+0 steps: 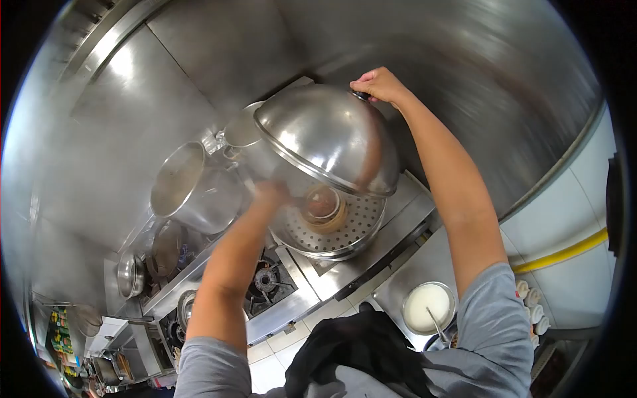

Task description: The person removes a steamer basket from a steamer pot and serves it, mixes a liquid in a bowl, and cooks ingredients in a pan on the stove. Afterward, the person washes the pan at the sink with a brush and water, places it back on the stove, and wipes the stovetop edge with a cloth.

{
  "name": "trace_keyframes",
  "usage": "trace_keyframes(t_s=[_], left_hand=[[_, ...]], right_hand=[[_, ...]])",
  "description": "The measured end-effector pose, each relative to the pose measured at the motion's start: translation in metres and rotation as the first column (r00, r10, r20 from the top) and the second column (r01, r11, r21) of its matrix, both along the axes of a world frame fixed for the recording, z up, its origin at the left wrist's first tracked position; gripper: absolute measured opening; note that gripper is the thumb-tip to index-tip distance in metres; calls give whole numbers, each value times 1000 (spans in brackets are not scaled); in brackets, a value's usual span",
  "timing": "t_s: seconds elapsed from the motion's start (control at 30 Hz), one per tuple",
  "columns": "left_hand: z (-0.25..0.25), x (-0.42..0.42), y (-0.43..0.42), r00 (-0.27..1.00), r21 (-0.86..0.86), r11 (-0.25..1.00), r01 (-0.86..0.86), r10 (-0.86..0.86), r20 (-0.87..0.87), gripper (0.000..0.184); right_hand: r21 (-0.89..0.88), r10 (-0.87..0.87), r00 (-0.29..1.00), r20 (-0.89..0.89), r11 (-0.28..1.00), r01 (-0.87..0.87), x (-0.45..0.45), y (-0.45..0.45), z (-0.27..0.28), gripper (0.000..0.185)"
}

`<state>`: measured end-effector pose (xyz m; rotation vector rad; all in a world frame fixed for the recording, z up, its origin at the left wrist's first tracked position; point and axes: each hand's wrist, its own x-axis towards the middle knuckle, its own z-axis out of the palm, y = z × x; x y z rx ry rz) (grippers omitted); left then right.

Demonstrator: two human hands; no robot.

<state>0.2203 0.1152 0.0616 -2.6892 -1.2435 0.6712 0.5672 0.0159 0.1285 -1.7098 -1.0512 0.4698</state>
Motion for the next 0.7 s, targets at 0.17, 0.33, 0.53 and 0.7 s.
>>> trace_keyframes(t_s=[0.17,0.33,0.53,0.7], left_hand=[[23,-31,22,992,97,987,128,-127,-14,78],[114,-82,0,1000,118,993,30,-29,-3,59],[189,-194,-46,971,217,947,-235,238,13,43],[192,-324,-110,899,251,871,-423,437,-1,47]], right_hand=[[9,25,999,-40,1000,-25,7,1,1,32],[4,60,998,-33,998,-60,5,12,0,35],[-84,81,975,206,994,-65,-53,28,2,35],[-205,114,863,491,979,-13,-153,35,-17,36]])
